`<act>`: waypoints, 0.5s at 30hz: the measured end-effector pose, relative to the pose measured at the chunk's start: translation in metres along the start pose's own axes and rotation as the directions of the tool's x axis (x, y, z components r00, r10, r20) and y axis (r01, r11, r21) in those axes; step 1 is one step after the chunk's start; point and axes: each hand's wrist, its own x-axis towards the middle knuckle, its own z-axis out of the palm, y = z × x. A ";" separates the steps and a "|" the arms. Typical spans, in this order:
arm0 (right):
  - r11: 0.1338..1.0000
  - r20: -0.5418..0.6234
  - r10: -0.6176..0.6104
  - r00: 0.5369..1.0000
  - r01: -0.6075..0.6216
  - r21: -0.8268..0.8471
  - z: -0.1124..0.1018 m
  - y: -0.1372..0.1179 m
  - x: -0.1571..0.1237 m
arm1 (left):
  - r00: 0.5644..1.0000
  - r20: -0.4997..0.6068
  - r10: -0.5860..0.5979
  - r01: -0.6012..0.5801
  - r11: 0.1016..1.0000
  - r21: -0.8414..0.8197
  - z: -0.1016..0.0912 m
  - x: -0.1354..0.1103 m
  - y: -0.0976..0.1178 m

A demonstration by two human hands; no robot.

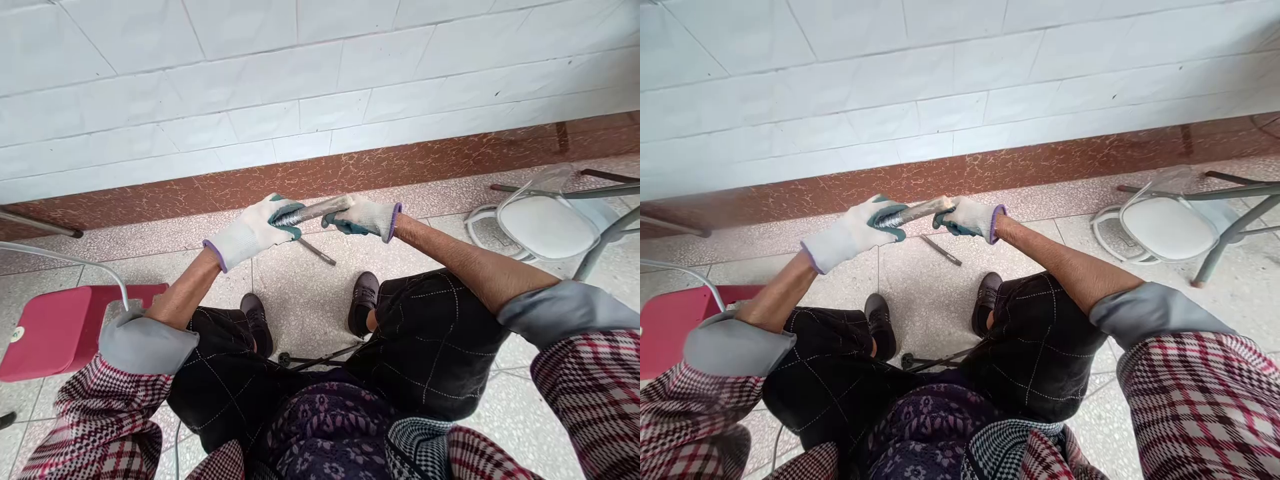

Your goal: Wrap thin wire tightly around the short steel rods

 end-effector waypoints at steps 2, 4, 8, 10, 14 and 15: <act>1.000 -0.021 0.004 1.000 -0.005 -0.012 0.000 0.001 0.002 | 0.998 -0.025 0.052 -0.049 0.994 0.096 0.001 -0.002 0.001; 1.000 -0.024 -0.014 1.000 0.014 -0.011 -0.001 0.000 0.004 | 0.995 -0.081 0.048 -0.039 0.992 0.118 0.000 -0.007 0.010; 0.993 0.011 -0.100 0.995 0.100 -0.066 -0.006 -0.004 0.008 | 0.996 -0.092 -0.022 0.046 0.961 0.272 0.002 -0.019 0.035; 0.983 -0.025 -0.135 0.991 0.131 -0.128 -0.009 -0.006 0.011 | 0.997 0.057 -0.046 0.017 0.906 0.422 0.009 -0.021 0.040; 0.954 -0.147 -0.178 0.973 0.133 -0.270 -0.006 -0.019 0.003 | 0.943 0.287 -0.168 -0.048 0.785 0.617 0.029 -0.009 0.027; 0.937 -0.138 -0.207 0.968 0.156 -0.312 -0.002 -0.024 -0.002 | 0.942 0.264 -0.206 -0.008 0.774 0.634 0.031 -0.003 0.021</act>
